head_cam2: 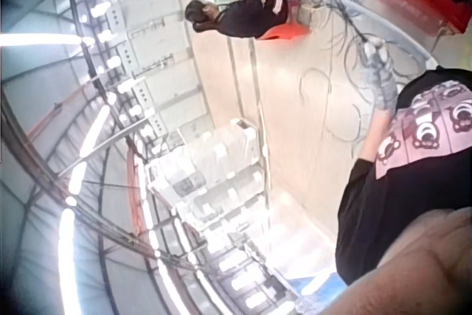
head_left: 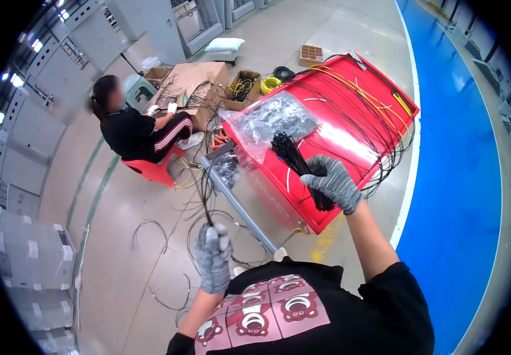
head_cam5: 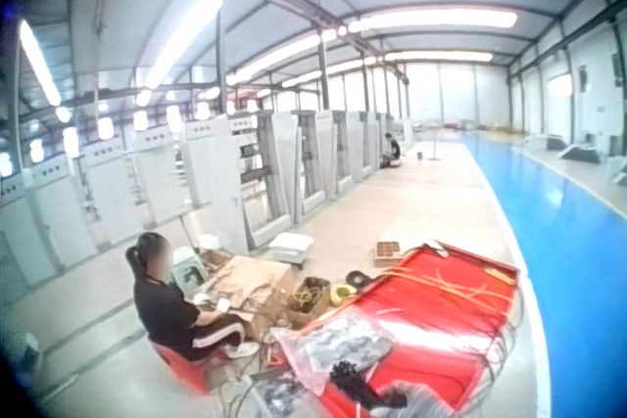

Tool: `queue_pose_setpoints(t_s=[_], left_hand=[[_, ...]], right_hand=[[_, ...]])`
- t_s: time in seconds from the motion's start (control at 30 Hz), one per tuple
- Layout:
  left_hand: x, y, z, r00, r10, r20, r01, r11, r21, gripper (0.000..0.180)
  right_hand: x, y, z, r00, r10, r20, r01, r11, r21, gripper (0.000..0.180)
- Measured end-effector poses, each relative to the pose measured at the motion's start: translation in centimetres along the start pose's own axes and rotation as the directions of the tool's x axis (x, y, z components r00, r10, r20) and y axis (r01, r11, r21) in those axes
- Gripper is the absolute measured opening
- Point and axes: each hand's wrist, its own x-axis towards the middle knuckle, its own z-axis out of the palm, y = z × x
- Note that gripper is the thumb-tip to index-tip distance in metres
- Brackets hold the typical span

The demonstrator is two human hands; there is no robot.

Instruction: The person gathers loose black wires from the floor, straightens them, and places them into a red toolbox. Another person sits nearby working with similar materials.

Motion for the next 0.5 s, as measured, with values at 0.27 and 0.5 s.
queue_pose_setpoints(t_s=[0.27, 0.5], left_hand=[[2.1, -1.3, 1.1, 0.985, -0.092, 0.146, 0.117, 0.978, -0.174, 0.024], [3.4, -2.7, 2.5, 0.958, -0.144, 0.249, 0.191, 0.966, -0.175, 0.023]], right_hand=[[-0.4, 0.3, 0.9, 1.0, -0.004, 0.03, 0.005, 1.0, -0.026, 0.032], [0.2, 3.6, -0.1, 0.971, 0.164, 0.172, -0.235, 0.771, 0.592, 0.027]])
